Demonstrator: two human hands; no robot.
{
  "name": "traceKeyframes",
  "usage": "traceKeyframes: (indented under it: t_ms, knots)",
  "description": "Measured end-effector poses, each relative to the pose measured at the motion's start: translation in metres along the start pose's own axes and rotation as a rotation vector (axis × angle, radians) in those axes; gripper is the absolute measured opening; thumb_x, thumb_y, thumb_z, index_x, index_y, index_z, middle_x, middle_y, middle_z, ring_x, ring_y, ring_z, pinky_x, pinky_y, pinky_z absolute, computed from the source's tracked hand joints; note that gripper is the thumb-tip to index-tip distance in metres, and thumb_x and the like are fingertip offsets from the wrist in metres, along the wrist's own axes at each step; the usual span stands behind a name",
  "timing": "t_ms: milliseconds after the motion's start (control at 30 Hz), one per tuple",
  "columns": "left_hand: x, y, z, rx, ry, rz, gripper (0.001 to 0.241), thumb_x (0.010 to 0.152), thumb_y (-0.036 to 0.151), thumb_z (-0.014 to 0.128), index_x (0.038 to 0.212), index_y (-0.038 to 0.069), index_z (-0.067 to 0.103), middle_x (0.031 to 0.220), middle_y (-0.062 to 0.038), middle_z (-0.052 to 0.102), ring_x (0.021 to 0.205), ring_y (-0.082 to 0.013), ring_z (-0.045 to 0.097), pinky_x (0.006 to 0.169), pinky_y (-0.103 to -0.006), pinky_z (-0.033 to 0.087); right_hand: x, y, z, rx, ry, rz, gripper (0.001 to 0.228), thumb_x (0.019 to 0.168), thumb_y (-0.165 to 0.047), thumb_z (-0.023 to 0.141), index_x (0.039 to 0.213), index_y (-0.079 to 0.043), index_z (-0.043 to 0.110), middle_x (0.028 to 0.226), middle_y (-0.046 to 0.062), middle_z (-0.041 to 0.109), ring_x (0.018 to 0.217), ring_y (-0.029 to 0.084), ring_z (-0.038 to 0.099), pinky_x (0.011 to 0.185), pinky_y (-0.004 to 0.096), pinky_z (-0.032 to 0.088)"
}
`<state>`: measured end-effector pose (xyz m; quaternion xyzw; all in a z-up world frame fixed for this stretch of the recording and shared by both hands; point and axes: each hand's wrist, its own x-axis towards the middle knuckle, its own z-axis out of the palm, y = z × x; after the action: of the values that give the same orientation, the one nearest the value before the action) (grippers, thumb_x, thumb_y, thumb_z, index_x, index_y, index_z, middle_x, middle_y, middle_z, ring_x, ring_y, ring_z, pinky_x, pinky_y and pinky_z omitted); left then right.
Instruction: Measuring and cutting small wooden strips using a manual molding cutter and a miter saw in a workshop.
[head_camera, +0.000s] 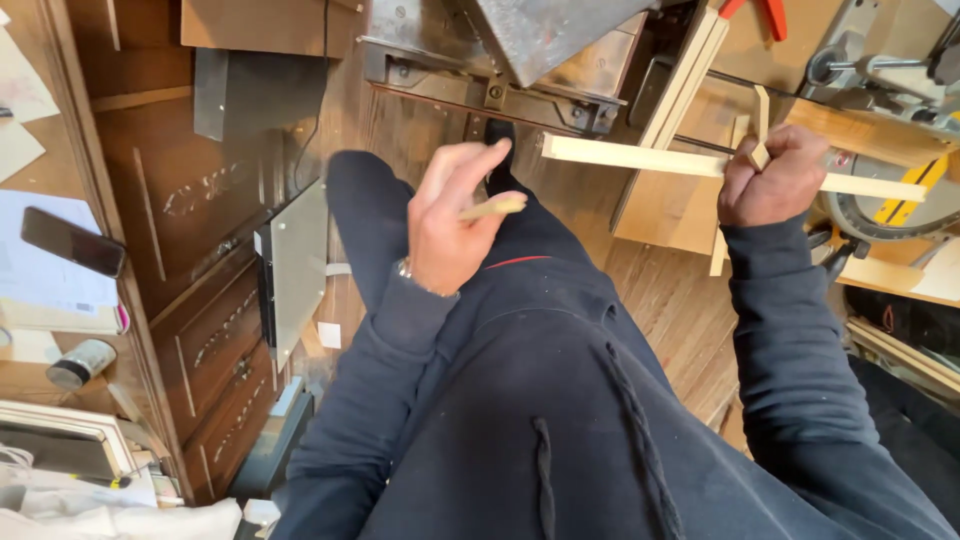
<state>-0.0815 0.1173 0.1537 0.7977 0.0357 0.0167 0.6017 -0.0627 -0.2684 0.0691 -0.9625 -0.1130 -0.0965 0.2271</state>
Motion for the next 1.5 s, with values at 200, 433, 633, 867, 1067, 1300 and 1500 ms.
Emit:
traceKeyframes:
  t_ms: [200,433,633,867,1067,1300,1500]
  knots:
    - [0.012,-0.006,-0.021,-0.094,-0.136,0.096,0.053,0.088,0.001,0.085,0.136,0.004,0.063,0.118,-0.011,0.065,0.106,-0.0233,0.068,0.094,-0.0311,0.057,-0.016,-0.045,0.004,0.022,0.031,0.033,0.026,0.106,0.008,0.069,0.114,0.002,0.045,0.090,0.020,0.057,0.073,0.038,0.058,0.067,0.044,0.048]
    - [-0.007,-0.041,-0.075,-0.175,-0.133,0.155,0.031,0.089,-0.001,0.085,0.114,0.006,0.066,0.107,-0.008,0.065,0.096,-0.0207,0.067,0.086,-0.0293,0.056,-0.025,-0.131,0.015,0.002,0.108,-0.037,0.025,0.104,0.009,0.068,0.115,0.002,0.046,0.093,0.020,0.059,0.077,0.039,0.060,0.069,0.044,0.049]
    - [-0.033,-0.042,-0.138,-0.093,-0.096,0.191,0.036,0.087,0.003,0.086,0.117,0.004,0.065,0.108,-0.008,0.061,0.096,-0.0243,0.066,0.083,-0.0313,0.055,-0.057,-0.184,0.034,0.019,0.100,-0.004,0.024,0.106,0.008,0.068,0.114,0.000,0.047,0.092,0.020,0.060,0.076,0.041,0.060,0.068,0.045,0.049]
    - [-0.052,-0.041,-0.190,0.185,-0.146,0.160,0.035,0.094,0.013,0.082,0.118,0.003,0.059,0.104,-0.009,0.057,0.089,-0.0255,0.063,0.074,-0.0361,0.053,-0.057,-0.261,0.036,-0.193,-0.184,0.165,0.020,0.106,-0.007,0.067,0.116,-0.002,0.051,0.078,0.022,0.061,0.067,0.045,0.060,0.065,0.053,0.048]
    - [-0.077,-0.039,-0.191,0.556,-0.495,0.374,0.015,0.099,0.015,0.064,0.111,0.007,0.062,0.098,-0.007,0.056,0.086,-0.0245,0.061,0.066,-0.0366,0.050,-0.051,-0.303,0.059,-0.100,-0.428,0.223,0.025,0.101,-0.014,0.061,0.116,-0.001,0.046,0.073,0.024,0.063,0.065,0.047,0.062,0.062,0.057,0.049]
    - [-0.073,-0.068,-0.169,0.748,-0.543,0.641,0.005,0.091,0.014,0.059,0.094,0.011,0.061,0.092,-0.005,0.060,0.090,-0.0251,0.062,0.079,-0.0380,0.048,-0.042,-0.322,0.067,0.071,-0.463,0.206,0.024,0.100,-0.012,0.060,0.113,0.000,0.044,0.075,0.027,0.063,0.071,0.049,0.064,0.066,0.056,0.051]
    - [-0.064,-0.093,-0.158,0.796,-0.681,0.553,0.005,0.093,0.014,0.058,0.095,0.012,0.061,0.084,-0.006,0.062,0.077,-0.0271,0.066,0.069,-0.0426,0.050,-0.032,-0.315,0.072,0.104,-0.450,0.236,0.024,0.100,-0.009,0.060,0.113,0.001,0.043,0.079,0.028,0.065,0.073,0.049,0.066,0.066,0.053,0.053]
